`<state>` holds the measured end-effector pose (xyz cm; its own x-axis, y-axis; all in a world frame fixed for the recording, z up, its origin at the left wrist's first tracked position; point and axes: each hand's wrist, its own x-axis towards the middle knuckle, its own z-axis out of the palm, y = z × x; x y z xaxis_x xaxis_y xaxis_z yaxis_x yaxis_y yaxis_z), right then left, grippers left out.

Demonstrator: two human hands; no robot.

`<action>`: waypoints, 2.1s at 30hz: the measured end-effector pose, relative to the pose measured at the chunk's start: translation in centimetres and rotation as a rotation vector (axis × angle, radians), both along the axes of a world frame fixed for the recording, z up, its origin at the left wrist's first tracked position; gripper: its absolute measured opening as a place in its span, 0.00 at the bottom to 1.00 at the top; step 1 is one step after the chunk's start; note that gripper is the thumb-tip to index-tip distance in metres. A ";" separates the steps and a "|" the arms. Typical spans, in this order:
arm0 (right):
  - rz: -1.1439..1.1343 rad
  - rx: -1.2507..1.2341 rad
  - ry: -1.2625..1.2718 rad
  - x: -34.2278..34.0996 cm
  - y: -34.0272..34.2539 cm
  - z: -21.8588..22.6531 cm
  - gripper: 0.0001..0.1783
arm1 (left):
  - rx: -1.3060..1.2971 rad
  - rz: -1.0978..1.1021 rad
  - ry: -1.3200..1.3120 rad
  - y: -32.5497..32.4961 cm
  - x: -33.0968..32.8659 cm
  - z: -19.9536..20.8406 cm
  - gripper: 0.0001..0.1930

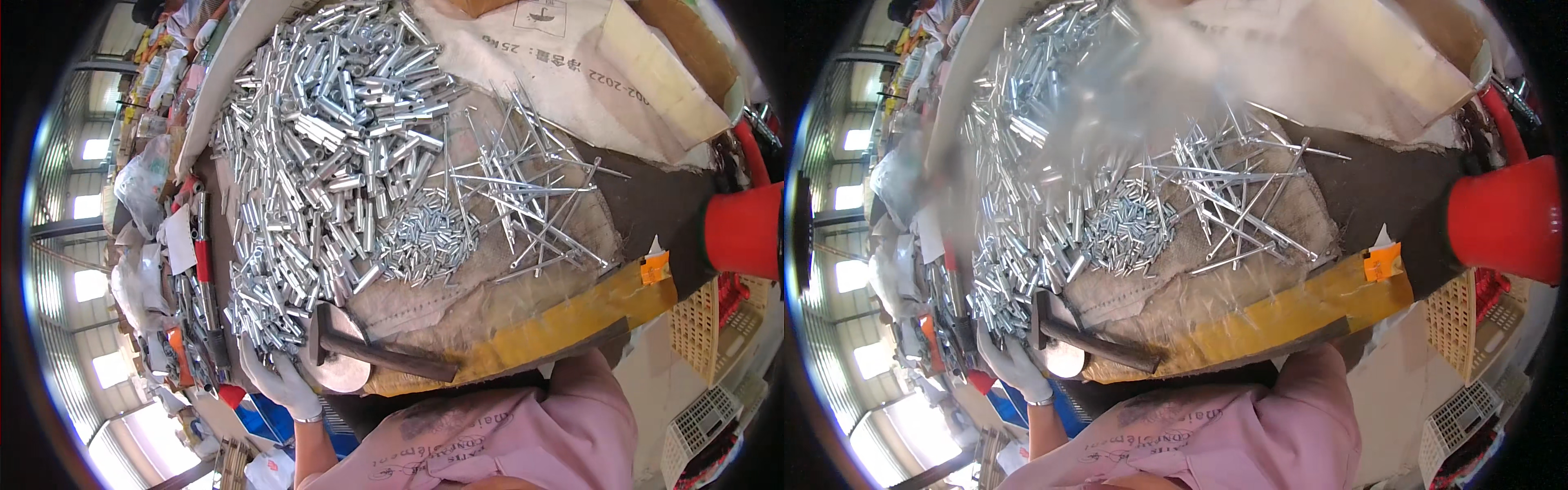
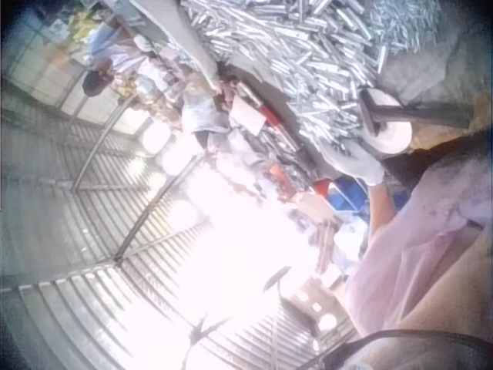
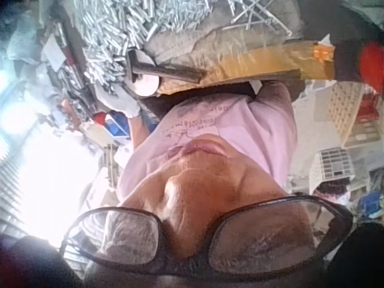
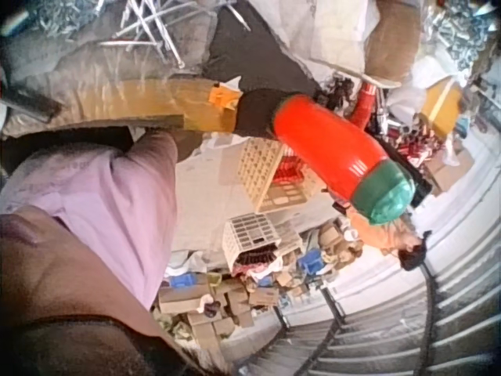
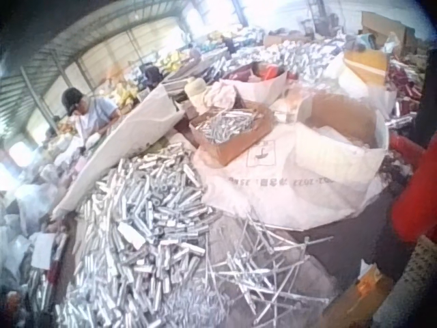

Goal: Assembling small metal components using a specialized workbench fixture on a factory floor.

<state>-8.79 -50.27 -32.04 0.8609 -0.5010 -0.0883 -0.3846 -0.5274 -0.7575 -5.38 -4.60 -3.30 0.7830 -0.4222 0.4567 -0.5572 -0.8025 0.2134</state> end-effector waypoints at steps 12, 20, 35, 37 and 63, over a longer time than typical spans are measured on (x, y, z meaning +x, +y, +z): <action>-0.054 0.076 0.045 -3.4 1.3 -1.8 0.22 | -0.013 0.013 -0.030 0.4 0.1 -0.2 0.27; -0.076 0.120 0.043 -3.7 1.9 -2.1 0.22 | -0.001 0.049 0.004 -0.1 0.0 -0.3 0.28; -0.380 0.216 0.258 -21.3 7.4 -0.9 0.22 | 0.042 0.013 -0.044 1.1 1.6 -0.2 0.27; -0.449 0.245 0.323 -27.0 10.7 -0.6 0.22 | 0.030 -0.031 -0.085 1.5 2.0 -0.4 0.28; -0.223 0.297 0.325 -33.7 6.3 -6.8 0.17 | -0.126 -0.169 -0.062 0.5 -0.4 0.5 0.31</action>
